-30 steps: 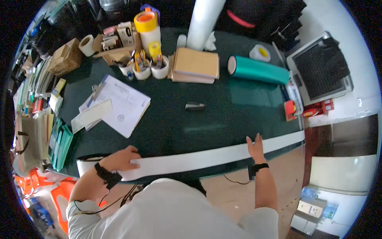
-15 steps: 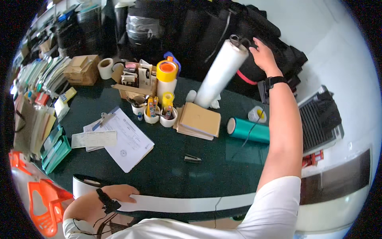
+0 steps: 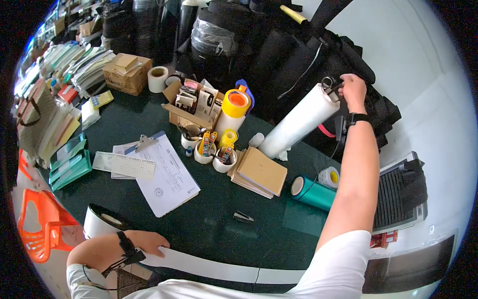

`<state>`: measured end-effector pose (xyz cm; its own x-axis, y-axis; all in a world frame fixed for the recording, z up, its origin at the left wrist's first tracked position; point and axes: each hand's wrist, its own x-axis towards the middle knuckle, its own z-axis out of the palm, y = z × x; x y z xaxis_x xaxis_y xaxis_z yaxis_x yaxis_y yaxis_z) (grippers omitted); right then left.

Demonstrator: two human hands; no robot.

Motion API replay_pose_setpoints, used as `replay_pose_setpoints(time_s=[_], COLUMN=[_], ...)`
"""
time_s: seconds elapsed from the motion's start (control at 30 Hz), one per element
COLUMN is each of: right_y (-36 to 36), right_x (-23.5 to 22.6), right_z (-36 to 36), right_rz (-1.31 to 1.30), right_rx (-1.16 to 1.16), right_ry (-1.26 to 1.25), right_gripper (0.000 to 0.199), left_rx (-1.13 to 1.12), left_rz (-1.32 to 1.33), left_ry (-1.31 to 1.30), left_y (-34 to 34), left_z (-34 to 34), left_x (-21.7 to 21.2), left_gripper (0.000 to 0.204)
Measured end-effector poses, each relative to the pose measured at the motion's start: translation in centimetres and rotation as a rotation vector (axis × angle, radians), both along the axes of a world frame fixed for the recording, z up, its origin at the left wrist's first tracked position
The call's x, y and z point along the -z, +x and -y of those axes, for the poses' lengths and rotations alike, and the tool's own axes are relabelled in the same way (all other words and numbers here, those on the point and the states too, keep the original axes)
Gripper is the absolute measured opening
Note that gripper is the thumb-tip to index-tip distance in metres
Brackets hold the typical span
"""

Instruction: Preparing and cutting strips of white foam tape at a manual assembly station.

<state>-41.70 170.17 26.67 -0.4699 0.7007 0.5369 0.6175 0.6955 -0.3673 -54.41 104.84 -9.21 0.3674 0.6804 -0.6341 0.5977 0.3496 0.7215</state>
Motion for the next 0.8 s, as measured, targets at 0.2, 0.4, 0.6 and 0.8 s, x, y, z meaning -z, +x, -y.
replay_pose_setpoints(time_s=[0.2,0.4,0.6,0.8], right_y=[0.5,0.5,-0.8,-1.9], right_x=[-3.3,-2.0,-0.7,-0.3], right_z=[4.3,3.9,4.2,3.1], right_rz=[-0.223,0.001,-0.235,-0.305], right_rx=[-0.058,-0.049,0.082,0.033], right_ry=[-0.008,0.16,0.395,0.509], right_gripper=[0.032,0.018,0.018,0.021], left_rx=[0.102,0.029,0.06,0.063], left_rz=[-0.036,0.048,-0.014,0.003], left_ry=[0.027,0.0,-0.033,-0.141], left_y=[-0.1,0.2,-0.1,0.2], left_z=[0.6,1.1,0.4,-0.7], left_x=[1.1,2.1,0.3,-1.9], left_gripper=[0.051,0.049,0.054,0.055])
